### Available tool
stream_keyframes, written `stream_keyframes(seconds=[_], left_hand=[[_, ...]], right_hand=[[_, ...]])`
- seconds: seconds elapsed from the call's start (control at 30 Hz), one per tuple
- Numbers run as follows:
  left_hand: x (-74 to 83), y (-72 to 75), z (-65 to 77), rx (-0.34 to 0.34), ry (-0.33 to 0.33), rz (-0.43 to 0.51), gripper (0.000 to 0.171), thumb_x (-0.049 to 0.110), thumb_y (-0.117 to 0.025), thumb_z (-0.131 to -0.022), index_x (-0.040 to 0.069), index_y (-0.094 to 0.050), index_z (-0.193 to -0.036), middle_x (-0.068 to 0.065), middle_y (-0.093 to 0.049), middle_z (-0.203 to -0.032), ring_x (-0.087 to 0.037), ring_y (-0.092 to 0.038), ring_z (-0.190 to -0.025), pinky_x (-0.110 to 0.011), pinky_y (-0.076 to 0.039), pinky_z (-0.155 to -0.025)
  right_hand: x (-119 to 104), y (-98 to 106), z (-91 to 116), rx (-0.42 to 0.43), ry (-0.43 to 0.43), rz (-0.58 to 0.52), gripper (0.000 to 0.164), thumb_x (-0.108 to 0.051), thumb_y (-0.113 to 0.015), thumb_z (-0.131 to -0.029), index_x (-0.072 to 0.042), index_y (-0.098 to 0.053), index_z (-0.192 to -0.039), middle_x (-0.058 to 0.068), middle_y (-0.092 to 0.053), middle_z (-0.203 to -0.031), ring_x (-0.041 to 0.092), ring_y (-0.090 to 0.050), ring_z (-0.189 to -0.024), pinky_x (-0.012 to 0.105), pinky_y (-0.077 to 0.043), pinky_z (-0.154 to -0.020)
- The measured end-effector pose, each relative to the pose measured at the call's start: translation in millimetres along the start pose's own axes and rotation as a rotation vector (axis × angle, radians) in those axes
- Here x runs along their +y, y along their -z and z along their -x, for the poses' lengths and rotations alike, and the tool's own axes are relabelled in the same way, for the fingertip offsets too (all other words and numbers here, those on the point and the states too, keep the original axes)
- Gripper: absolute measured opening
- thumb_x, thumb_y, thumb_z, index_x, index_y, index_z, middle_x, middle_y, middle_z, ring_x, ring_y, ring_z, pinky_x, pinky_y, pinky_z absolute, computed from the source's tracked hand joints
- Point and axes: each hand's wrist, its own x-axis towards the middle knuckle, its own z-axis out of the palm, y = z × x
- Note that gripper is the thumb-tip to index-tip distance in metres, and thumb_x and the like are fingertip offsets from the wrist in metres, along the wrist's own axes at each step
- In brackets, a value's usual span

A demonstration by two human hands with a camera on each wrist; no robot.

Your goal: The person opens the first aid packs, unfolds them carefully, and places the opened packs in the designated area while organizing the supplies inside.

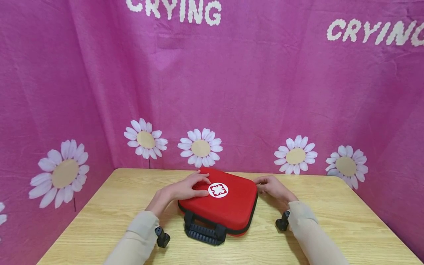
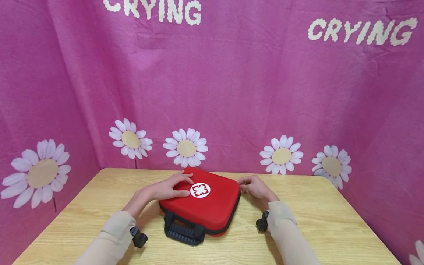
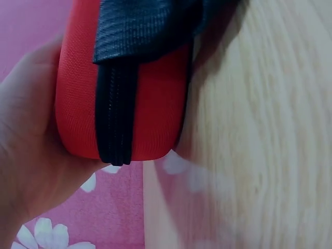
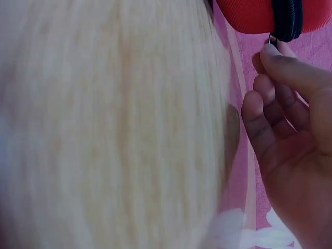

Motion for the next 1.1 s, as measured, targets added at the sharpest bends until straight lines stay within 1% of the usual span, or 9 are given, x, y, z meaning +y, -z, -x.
stream_keyframes(seconds=[0.07,0.1,0.2,0.33,0.43,0.53,0.7,0.9,1.1], left_hand=[[2.2,1.3,1.3,-0.017,0.04,-0.031,0.063,0.048,-0.071,-0.085,0.027,-0.053,-0.141,0.001,-0.032,-0.161,-0.03,-0.01,-0.154,-0.055,-0.027,-0.118],[3.3,1.9,2.0,-0.022,0.056,-0.043,0.07,0.052,-0.073,-0.082,0.029,-0.051,-0.144,0.003,-0.031,-0.161,-0.029,-0.01,-0.154,-0.055,-0.029,-0.117],[4.5,3.0,2.7,-0.035,0.096,-0.062,0.079,0.057,-0.074,-0.078,0.035,-0.045,-0.148,0.007,-0.028,-0.162,-0.025,-0.009,-0.154,-0.055,-0.033,-0.115],[3.7,3.6,2.3,-0.034,0.114,-0.067,0.08,0.059,-0.074,-0.077,0.038,-0.045,-0.148,0.01,-0.027,-0.161,-0.024,-0.01,-0.153,-0.053,-0.036,-0.113],[2.5,3.8,2.4,-0.035,0.115,-0.074,0.079,0.061,-0.073,-0.077,0.039,-0.045,-0.148,0.012,-0.026,-0.161,-0.022,-0.01,-0.153,-0.052,-0.035,-0.114],[1.4,3.7,3.1,-0.03,0.099,-0.07,0.079,0.06,-0.073,-0.078,0.037,-0.045,-0.148,0.01,-0.027,-0.162,-0.024,-0.01,-0.153,-0.053,-0.035,-0.114],[1.2,3.1,5.1,-0.027,0.124,-0.067,0.079,0.06,-0.075,-0.076,0.039,-0.046,-0.147,0.011,-0.028,-0.161,-0.023,-0.011,-0.152,-0.051,-0.04,-0.111],[2.9,0.7,3.9,-0.025,0.12,-0.097,0.079,0.06,-0.073,-0.078,0.039,-0.044,-0.148,0.011,-0.027,-0.161,-0.024,-0.011,-0.153,-0.051,-0.04,-0.11],[1.4,-3.3,3.2,-0.029,0.13,-0.164,0.083,0.066,-0.069,-0.078,0.04,-0.04,-0.151,0.012,-0.025,-0.162,-0.023,-0.011,-0.153,-0.05,-0.044,-0.107]], right_hand=[[-3,-1,-1,0.017,-0.014,-0.013,0.018,-0.005,-0.057,-0.098,0.002,-0.071,-0.106,0.008,-0.061,-0.08,0.015,-0.053,-0.069,0.024,-0.045,-0.066],[-4,-2,-1,0.024,-0.025,-0.035,0.018,-0.005,-0.057,-0.098,0.003,-0.071,-0.106,0.008,-0.062,-0.081,0.016,-0.053,-0.069,0.025,-0.046,-0.067],[-5,0,-1,0.041,-0.032,-0.022,0.018,-0.006,-0.058,-0.098,0.003,-0.071,-0.106,0.006,-0.065,-0.082,0.015,-0.056,-0.07,0.025,-0.048,-0.067],[-5,3,2,0.039,-0.054,0.021,0.019,-0.011,-0.06,-0.098,0.0,-0.072,-0.108,0.003,-0.068,-0.084,0.015,-0.06,-0.073,0.027,-0.051,-0.07],[-8,5,4,0.026,-0.087,0.003,0.018,-0.011,-0.061,-0.097,0.0,-0.071,-0.108,0.006,-0.07,-0.087,0.017,-0.062,-0.075,0.029,-0.053,-0.072],[-12,7,5,0.01,-0.084,0.013,0.017,-0.009,-0.062,-0.096,0.001,-0.071,-0.106,0.01,-0.071,-0.088,0.018,-0.064,-0.076,0.03,-0.054,-0.071],[-16,11,6,-0.021,-0.047,0.082,0.015,-0.009,-0.063,-0.095,0.001,-0.07,-0.105,0.015,-0.07,-0.087,0.019,-0.065,-0.074,0.032,-0.056,-0.067],[-11,11,8,-0.01,-0.078,0.051,0.013,-0.009,-0.065,-0.094,0.0,-0.07,-0.102,0.013,-0.069,-0.088,0.019,-0.064,-0.074,0.034,-0.057,-0.065],[-12,15,14,-0.085,-0.079,0.003,0.015,-0.005,-0.062,-0.096,0.007,-0.066,-0.103,0.015,-0.067,-0.085,0.018,-0.062,-0.07,0.033,-0.057,-0.064]])
